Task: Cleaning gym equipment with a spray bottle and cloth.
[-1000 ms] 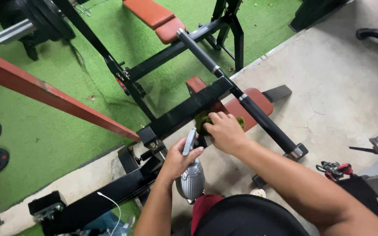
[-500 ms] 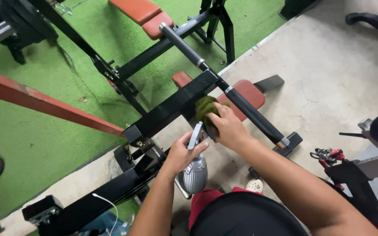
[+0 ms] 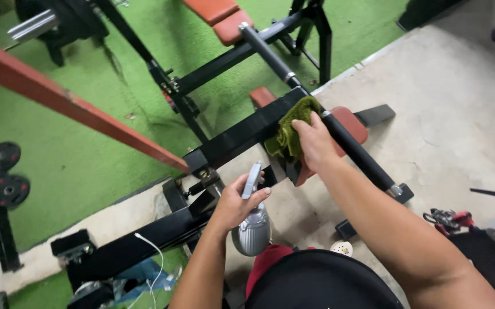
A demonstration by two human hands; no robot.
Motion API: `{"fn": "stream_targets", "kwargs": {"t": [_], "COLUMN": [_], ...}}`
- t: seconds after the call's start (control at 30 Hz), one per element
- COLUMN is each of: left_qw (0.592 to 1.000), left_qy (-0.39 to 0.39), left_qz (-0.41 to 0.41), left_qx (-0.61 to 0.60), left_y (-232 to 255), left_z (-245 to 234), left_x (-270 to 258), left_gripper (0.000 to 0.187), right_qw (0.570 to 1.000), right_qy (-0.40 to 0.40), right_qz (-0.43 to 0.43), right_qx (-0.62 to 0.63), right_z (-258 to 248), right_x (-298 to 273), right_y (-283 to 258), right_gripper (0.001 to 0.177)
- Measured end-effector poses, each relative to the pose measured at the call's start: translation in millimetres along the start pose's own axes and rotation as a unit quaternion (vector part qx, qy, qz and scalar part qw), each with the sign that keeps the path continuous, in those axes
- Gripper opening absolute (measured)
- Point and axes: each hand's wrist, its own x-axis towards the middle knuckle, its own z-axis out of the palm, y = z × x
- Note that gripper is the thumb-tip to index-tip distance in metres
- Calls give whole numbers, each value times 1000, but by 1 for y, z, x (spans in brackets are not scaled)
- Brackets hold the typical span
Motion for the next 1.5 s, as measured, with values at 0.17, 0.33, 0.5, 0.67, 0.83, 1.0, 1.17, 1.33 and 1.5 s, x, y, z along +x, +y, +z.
{"fn": "stream_targets", "kwargs": {"t": [0.17,0.33,0.5,0.67,0.83,1.0,1.17,1.33,1.5], "left_qw": [998,992,987,986,986,990,995,995,998], "left_qy": [60,118,158,161,157,107,68,41,3], "left_qz": [2,-7,-6,1,46,89,15,12,62], "left_qx": [24,33,-16,-34,17,-26,-76,-89,-3], "left_y": [-7,-9,-3,18,35,25,35,36,36], "left_z": [-29,-54,-76,-92,-89,-81,-77,-75,-60], "left_x": [-25,-47,-72,-89,-78,-52,-39,-22,-2], "left_gripper": [46,49,53,52,52,50,50,49,46], "right_qw": [987,941,970,946,770,560,577,598,631], "right_qy": [34,61,-137,-168,-194,-310,-274,-255,-189], "right_qz": [-101,-132,-103,-218,-450,-157,-95,-195,-344], "right_qx": [-121,-304,-171,-168,-408,-752,-764,-735,-669], "right_z": [34,81,113,119,167,186,170,84,24], "right_x": [-15,-58,-101,-76,-32,-4,29,82,94], "right_y": [63,133,132,68,-17,1,-6,-17,-47], "right_gripper": [38,54,55,56,47,42,43,38,24]}}
